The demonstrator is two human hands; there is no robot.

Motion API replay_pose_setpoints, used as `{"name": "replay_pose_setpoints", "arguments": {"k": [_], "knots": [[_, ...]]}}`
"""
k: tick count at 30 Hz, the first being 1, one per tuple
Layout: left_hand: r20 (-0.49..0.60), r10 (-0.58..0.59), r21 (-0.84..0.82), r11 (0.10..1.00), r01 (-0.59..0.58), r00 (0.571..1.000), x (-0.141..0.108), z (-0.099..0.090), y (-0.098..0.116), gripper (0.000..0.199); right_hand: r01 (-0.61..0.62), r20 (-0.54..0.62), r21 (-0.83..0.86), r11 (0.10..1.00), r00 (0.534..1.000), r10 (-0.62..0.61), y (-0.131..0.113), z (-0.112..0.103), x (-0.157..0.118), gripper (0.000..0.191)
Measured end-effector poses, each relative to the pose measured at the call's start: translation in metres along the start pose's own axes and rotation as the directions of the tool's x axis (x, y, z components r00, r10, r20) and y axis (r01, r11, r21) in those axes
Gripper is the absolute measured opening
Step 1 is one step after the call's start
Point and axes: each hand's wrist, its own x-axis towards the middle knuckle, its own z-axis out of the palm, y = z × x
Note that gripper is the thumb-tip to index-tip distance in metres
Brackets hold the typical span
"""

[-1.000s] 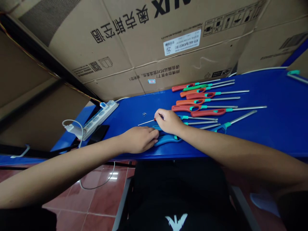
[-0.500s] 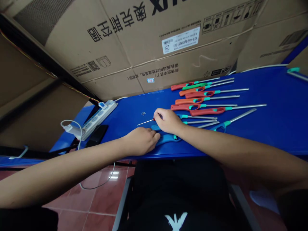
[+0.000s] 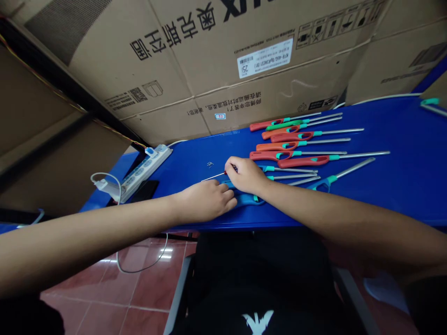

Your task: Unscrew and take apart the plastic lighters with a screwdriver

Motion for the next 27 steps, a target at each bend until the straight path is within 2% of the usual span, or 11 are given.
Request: {"name": "replay_pose_setpoints", "arguments": {"k": [5, 9, 15, 21, 27], "knots": [[0.007, 0.066, -0.061, 0.996, -0.066, 0.998, 0.006, -0.006, -0.004, 0.018, -0.003, 0.006, -0.003, 1.000, 1.000, 0.003, -0.001, 0.000, -0.001, 0.026], [0.099, 0.080, 0.014, 0.997, -0.082, 0.992, 0.011, -0.010, 0.003, 0.015, -0.005, 0.012, -0.008, 1.000, 1.000, 0.005, -0.003, -0.001, 0.000, 0.026], [0.195, 0.164, 0.073, 0.981, -0.181, 0.967, 0.022, -0.016, 0.019, 0.014, -0.011, 0.020, -0.015, 1.000, 1.000, 0.011, -0.003, -0.003, 0.000, 0.025], [0.166, 0.128, 0.085, 0.986, -0.143, 0.978, 0.031, -0.019, 0.033, 0.018, -0.009, 0.021, -0.015, 1.000, 1.000, 0.010, -0.002, -0.002, 0.000, 0.026], [0.287, 0.129, 0.033, 0.989, -0.144, 0.949, 0.037, -0.026, 0.035, 0.018, -0.010, 0.020, -0.011, 1.000, 1.000, 0.010, -0.002, -0.001, 0.000, 0.025]]}}
